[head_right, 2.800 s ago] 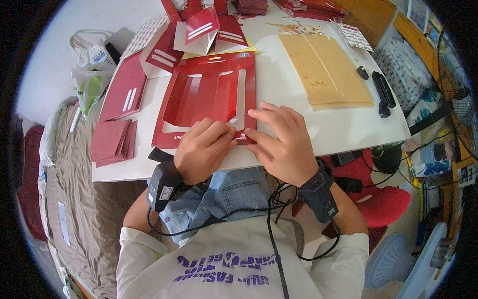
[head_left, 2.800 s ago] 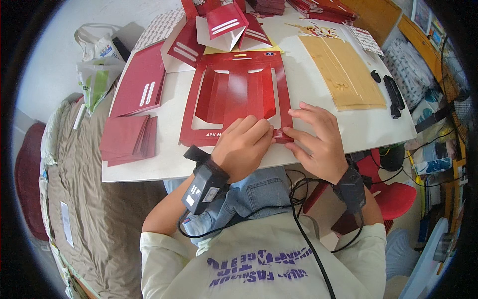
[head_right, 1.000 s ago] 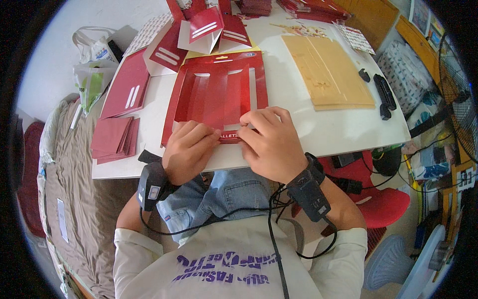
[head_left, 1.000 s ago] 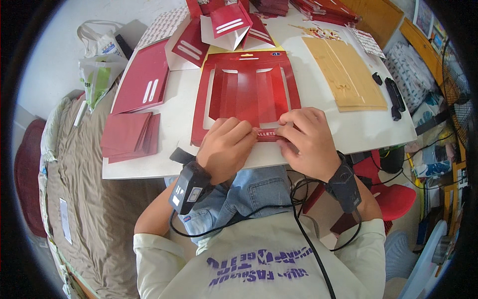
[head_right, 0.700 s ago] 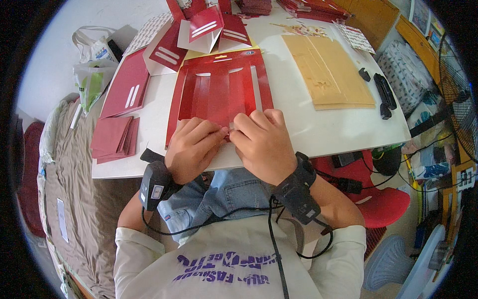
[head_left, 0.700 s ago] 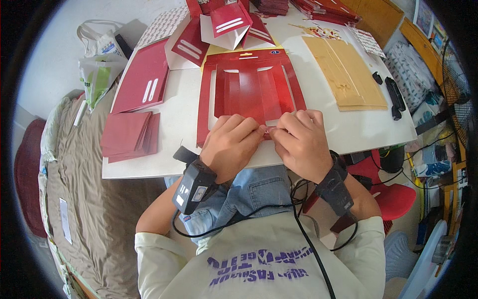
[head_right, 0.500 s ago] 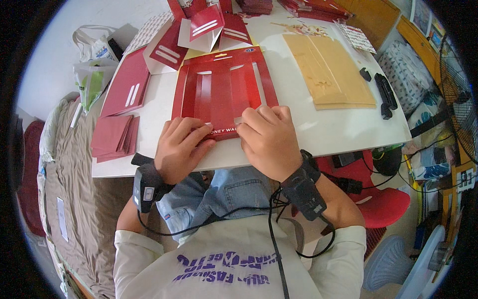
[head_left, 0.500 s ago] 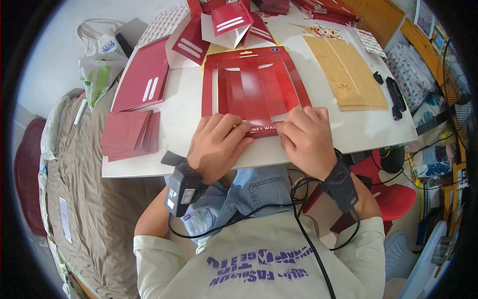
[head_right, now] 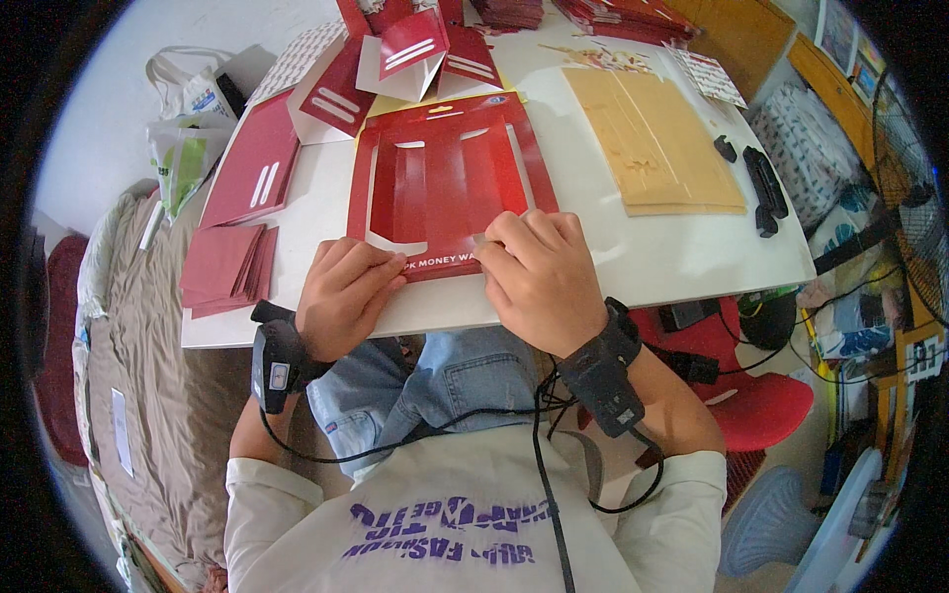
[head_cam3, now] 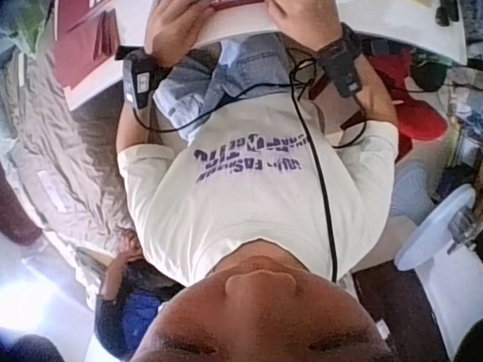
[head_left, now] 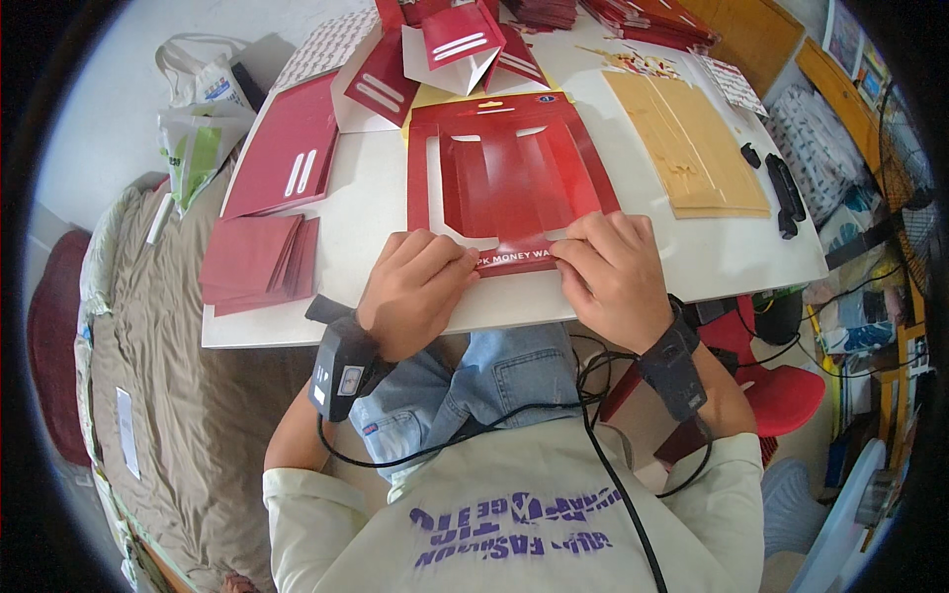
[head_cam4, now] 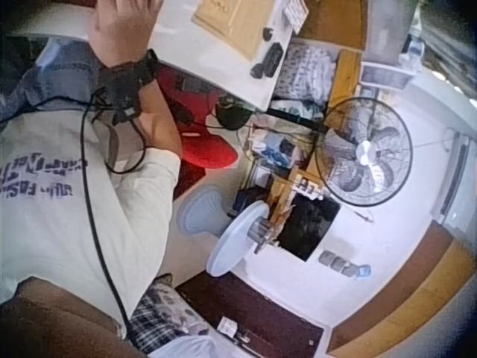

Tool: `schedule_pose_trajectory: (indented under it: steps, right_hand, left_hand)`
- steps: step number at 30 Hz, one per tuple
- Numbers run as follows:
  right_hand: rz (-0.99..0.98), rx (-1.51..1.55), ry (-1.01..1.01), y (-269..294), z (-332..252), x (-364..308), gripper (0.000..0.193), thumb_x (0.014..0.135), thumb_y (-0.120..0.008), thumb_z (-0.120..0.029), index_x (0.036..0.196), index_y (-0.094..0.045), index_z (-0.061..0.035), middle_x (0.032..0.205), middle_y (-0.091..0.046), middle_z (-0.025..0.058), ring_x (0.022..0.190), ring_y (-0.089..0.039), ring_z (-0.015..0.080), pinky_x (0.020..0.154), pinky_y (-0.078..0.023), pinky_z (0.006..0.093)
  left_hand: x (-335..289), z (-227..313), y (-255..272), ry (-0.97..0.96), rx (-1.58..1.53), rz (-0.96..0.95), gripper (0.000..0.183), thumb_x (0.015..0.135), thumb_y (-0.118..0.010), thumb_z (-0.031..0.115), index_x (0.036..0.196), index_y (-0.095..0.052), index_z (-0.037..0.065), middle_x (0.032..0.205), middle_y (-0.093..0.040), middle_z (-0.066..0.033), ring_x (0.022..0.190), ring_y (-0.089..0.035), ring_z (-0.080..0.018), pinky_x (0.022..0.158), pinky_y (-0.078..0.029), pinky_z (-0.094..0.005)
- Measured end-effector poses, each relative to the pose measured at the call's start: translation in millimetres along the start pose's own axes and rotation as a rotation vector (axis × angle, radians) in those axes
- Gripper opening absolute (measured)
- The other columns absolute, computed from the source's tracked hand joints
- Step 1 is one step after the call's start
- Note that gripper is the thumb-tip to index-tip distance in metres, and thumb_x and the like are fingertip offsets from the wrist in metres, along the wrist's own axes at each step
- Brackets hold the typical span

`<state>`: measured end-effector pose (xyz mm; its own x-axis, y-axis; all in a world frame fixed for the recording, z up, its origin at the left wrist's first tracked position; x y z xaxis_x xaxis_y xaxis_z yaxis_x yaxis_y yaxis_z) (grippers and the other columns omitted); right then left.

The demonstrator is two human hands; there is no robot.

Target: The recorder is assembling and labeling red cardboard wallets or envelopes.

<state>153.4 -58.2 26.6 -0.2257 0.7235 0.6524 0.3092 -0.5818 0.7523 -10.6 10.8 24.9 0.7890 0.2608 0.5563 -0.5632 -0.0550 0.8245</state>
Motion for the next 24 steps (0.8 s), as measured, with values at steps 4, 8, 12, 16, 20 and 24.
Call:
schedule_pose_trajectory:
  steps: [4,8,12,16,20,24]
  right_hand:
    - [0.011,0.056,0.033,-5.6,-9.8,6.6,0.018,0.068,-0.069,-0.008,0.085,-0.064,-0.0094,0.09,-0.053,0.0003,0.084,-0.051,0.0198,0.079,-0.039,0.038]
    - [0.015,0.002,0.088,-7.6,-15.1,9.0,0.016,0.068,-0.07,-0.009,0.084,-0.063,-0.0094,0.089,-0.052,-0.0005,0.084,-0.051,0.019,0.078,-0.039,0.0378]
    - [0.004,-0.04,0.093,-9.3,-11.7,7.8,0.014,0.069,-0.069,-0.01,0.082,-0.062,-0.0091,0.088,-0.052,-0.0004,0.083,-0.051,0.0188,0.078,-0.039,0.0375]
    - [0.015,0.016,0.064,-9.0,-8.2,6.0,0.015,0.07,-0.07,-0.011,0.083,-0.064,-0.0088,0.088,-0.053,-0.0004,0.084,-0.051,0.0186,0.077,-0.039,0.0378]
    - [-0.046,0.048,0.059,-2.2,-6.3,5.4,0.027,0.07,-0.074,-0.015,0.094,-0.064,-0.0096,0.096,-0.055,0.0007,0.089,-0.053,0.0194,0.081,-0.04,0.0379]
    - [-0.14,0.034,0.086,2.1,9.3,-0.9,0.039,0.068,-0.077,-0.018,0.103,-0.061,-0.0108,0.104,-0.055,0.0013,0.095,-0.054,0.0211,0.087,-0.041,0.0387]
  left_hand:
    - [-0.5,2.5,-2.2,-0.039,0.001,-0.001,0.021,0.079,-0.071,0.011,0.097,-0.068,0.0,0.09,-0.061,-0.0074,0.082,-0.058,-0.0224,0.075,-0.044,-0.0347]
    - [1.7,2.0,-0.2,-0.013,-0.005,0.0,0.026,0.078,-0.073,0.013,0.1,-0.068,0.001,0.093,-0.061,-0.0075,0.086,-0.058,-0.0224,0.077,-0.044,-0.035]
    - [-7.5,-5.0,6.8,0.043,0.057,-0.027,0.032,0.076,-0.075,0.017,0.104,-0.067,0.004,0.097,-0.061,-0.0064,0.09,-0.058,-0.021,0.079,-0.044,-0.0345]
    - [-12.2,-4.5,8.1,-0.002,0.103,-0.037,0.037,0.074,-0.076,0.019,0.109,-0.068,0.008,0.099,-0.061,-0.0052,0.091,-0.058,-0.0197,0.079,-0.044,-0.0336]
    - [-4.6,7.3,2.1,-0.065,0.162,-0.03,0.037,0.076,-0.074,0.019,0.112,-0.068,0.012,0.096,-0.062,-0.0034,0.087,-0.058,-0.0176,0.075,-0.044,-0.0319]
    - [-5.2,7.9,-4.4,-0.118,0.26,-0.032,0.033,0.079,-0.07,0.017,0.112,-0.068,0.012,0.094,-0.063,-0.0021,0.081,-0.057,-0.0163,0.071,-0.045,-0.031]
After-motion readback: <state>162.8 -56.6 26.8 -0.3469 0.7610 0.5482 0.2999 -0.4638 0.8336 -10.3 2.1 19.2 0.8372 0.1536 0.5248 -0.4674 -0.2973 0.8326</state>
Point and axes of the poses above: each hand's wrist, its own x-axis towards the middle knuckle, its own y-axis out of the back of the hand, z = x × y, the point moved 6 cm from there along x, towards the middle knuckle
